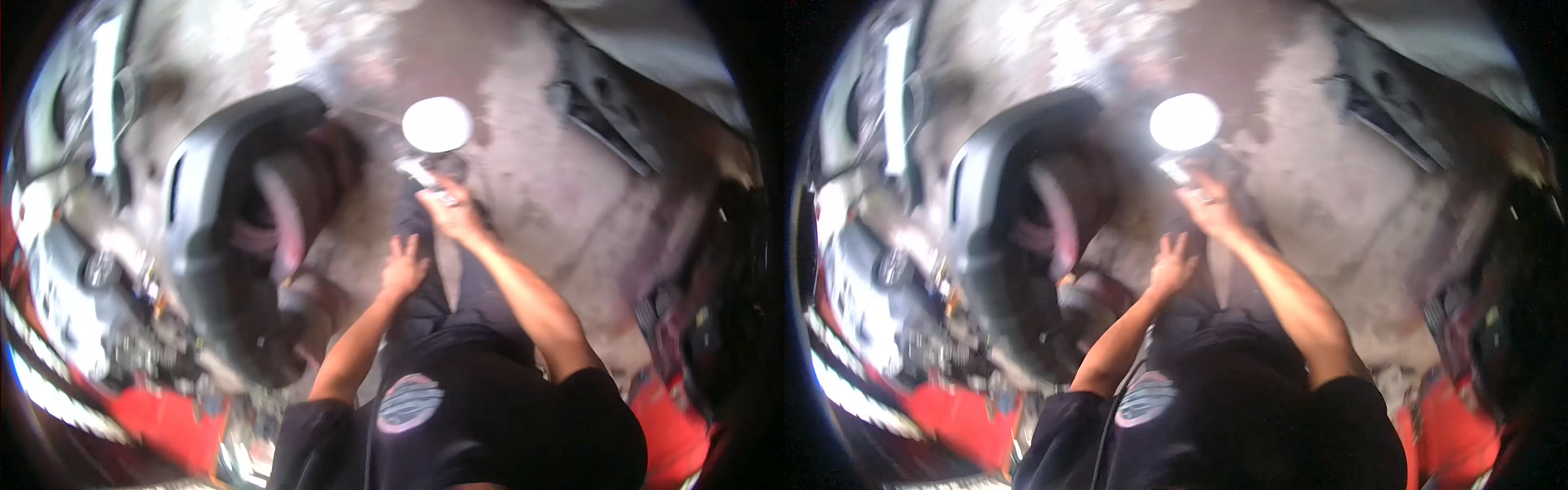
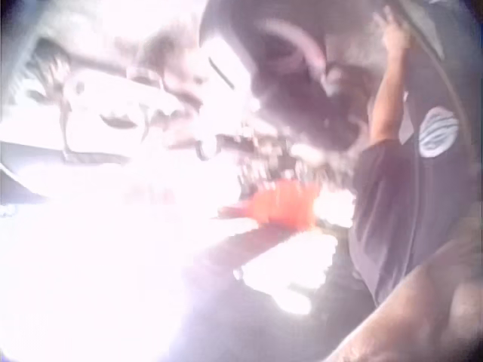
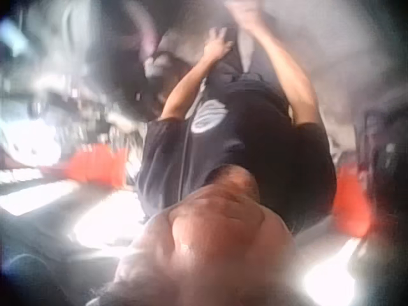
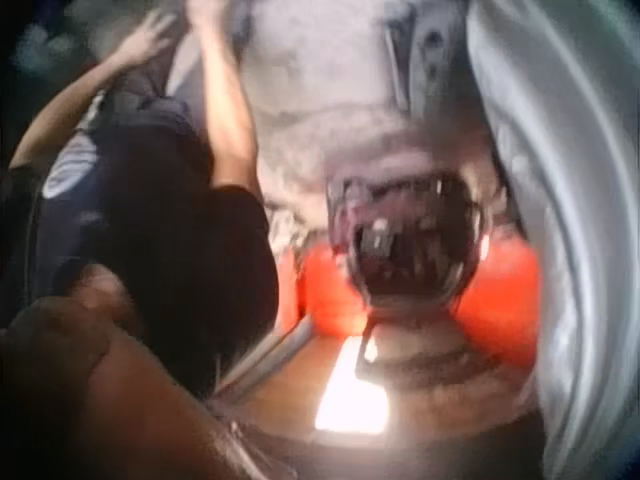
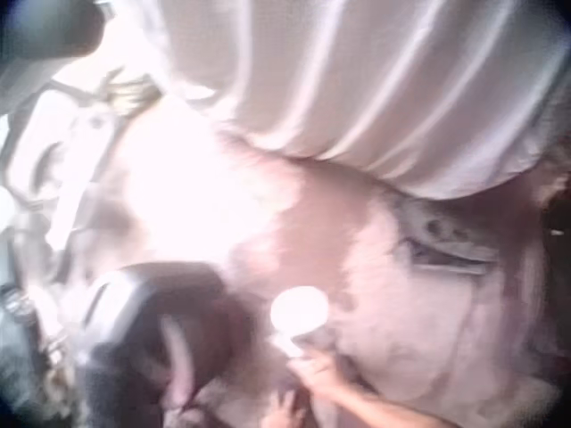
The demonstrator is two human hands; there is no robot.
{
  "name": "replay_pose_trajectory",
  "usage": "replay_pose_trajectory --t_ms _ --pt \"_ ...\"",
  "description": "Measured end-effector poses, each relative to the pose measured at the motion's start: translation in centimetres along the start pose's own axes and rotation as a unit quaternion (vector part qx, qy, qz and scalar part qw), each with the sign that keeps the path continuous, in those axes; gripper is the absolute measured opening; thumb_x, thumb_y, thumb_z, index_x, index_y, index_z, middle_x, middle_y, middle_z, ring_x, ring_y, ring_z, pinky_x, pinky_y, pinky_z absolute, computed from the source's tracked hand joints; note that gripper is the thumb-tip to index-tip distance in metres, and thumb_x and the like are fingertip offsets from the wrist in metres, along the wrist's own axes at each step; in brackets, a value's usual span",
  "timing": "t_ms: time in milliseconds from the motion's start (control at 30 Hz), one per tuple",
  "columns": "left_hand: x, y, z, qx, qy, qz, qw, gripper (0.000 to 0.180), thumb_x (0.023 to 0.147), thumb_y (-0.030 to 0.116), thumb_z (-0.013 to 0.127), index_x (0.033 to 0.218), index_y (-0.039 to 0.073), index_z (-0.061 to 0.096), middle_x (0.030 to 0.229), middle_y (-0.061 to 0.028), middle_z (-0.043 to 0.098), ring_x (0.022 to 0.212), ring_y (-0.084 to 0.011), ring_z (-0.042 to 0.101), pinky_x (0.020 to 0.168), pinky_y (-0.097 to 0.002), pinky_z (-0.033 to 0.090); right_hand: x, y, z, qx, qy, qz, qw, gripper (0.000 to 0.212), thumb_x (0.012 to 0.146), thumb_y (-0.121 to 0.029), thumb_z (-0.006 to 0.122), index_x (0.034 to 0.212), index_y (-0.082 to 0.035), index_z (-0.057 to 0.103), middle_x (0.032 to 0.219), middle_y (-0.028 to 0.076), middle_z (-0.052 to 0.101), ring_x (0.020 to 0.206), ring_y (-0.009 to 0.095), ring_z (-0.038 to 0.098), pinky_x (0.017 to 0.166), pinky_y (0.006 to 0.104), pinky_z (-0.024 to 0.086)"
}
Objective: The person uses a spray gun to apply a coat of paint to a car bumper resting on the floor. They move around the bumper to cover different sections, occasionally touching the surface with their hand to check the finish. The task involves consistent sweeping motions with the spray gun to ensure even coverage.
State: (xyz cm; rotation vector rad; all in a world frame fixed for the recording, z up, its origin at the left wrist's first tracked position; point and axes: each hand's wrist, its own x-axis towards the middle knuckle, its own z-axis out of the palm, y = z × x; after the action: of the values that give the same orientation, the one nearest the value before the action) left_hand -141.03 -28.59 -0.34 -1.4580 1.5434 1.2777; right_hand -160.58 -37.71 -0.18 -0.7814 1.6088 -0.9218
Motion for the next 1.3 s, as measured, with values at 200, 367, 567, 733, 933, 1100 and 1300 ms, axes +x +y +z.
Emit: replay_pose_trajectory --t_ms 200,367,567,733,933,1100,1300 --pt "-5.8 -1.2 3.1 -0.006 -0.047 -0.072 0.996 0.104 0.091 0.057 0.071 0.169 0.027 0.01 0.169 -0.0289 0.016 0.145 -0.0609 0.033 0.112 -0.0614 0.045 -0.3 -3.3 -1.1 -0.017 -0.045 0.036 0.998 0.039 0.097 -0.018 0.072 0.132 -0.002 0.067 0.1 0.016 0.077 0.088 0.018 0.076 0.074 0.0351 0.057" --pt "-5.4 -4.1 6.7 -0.018 -0.146 -0.16 0.976 0.112 0.089 0.063 0.071 0.169 0.03 0.0 0.17 -0.0272 0.016 0.143 -0.0582 0.039 0.11 -0.0595 0.048 -1.2 -4.5 0.8 -0.036 -0.066 0.037 0.996 0.042 0.097 -0.025 0.073 0.131 -0.001 0.067 0.096 0.016 0.076 0.077 0.023 0.077 0.068 0.0359 0.057" --pt "-2.3 -4.7 7.7 0.043 -0.18 -0.209 0.96 0.119 0.087 0.065 0.073 0.168 0.033 -0.008 0.167 -0.027 0.021 0.134 -0.0502 0.053 0.103 -0.0561 0.053 -3.0 -6.5 2.3 -0.02 -0.148 -0.118 0.982 0.041 0.089 -0.015 0.078 0.124 0.004 0.069 0.104 0.016 0.078 0.092 0.03 0.072 0.085 0.0398 0.052" --pt "-1.0 -6.3 7.4 0.034 -0.161 -0.203 0.965 0.114 0.088 0.062 0.073 0.169 0.031 -0.002 0.161 -0.0289 0.027 0.129 -0.0475 0.058 0.103 -0.0509 0.054 -3.0 -2.8 3.2 -0.049 -0.131 -0.067 0.988 0.042 0.092 -0.021 0.079 0.126 0.001 0.069 0.096 0.015 0.078 0.084 0.022 0.073 0.076 0.036 0.054" --pt "-0.8 -8.0 7.5 0.044 -0.142 -0.178 0.973 0.11 0.09 0.059 0.073 0.169 0.028 0.003 0.153 -0.0278 0.036 0.127 -0.0461 0.059 0.104 -0.0488 0.053 -0.1 0.5 3.6 -0.024 -0.007 0.074 0.997 0.031 0.097 -0.023 0.073 0.116 0.001 0.071 0.078 0.008 0.071 0.072 0.015 0.066 0.069 0.0347 0.053" --pt "-1.2 -8.6 8.0 0.056 -0.124 -0.16 0.978 0.109 0.09 0.058 0.073 0.169 0.027 0.005 0.149 -0.0286 0.039 0.126 -0.0455 0.059 0.103 -0.0486 0.053 0.4 1.4 4.5 -0.061 0.071 0.071 0.993 0.03 0.098 -0.026 0.071 0.112 0.001 0.071 0.071 0.007 0.064 0.067 0.017 0.06 0.067 0.0369 0.051" --pt "-1.1 -8.9 8.6 0.055 -0.12 -0.154 0.979 0.106 0.091 0.056 0.072 0.169 0.026 0.006 0.153 -0.0323 0.035 0.127 -0.0467 0.059 0.102 -0.048 0.054 -2.8 -3.1 5.2 -0.044 -0.016 0.062 0.997 0.032 0.096 -0.024 0.074 0.119 -0.001 0.072 0.073 0.008 0.066 0.066 0.015 0.062 0.064 0.0343 0.051"
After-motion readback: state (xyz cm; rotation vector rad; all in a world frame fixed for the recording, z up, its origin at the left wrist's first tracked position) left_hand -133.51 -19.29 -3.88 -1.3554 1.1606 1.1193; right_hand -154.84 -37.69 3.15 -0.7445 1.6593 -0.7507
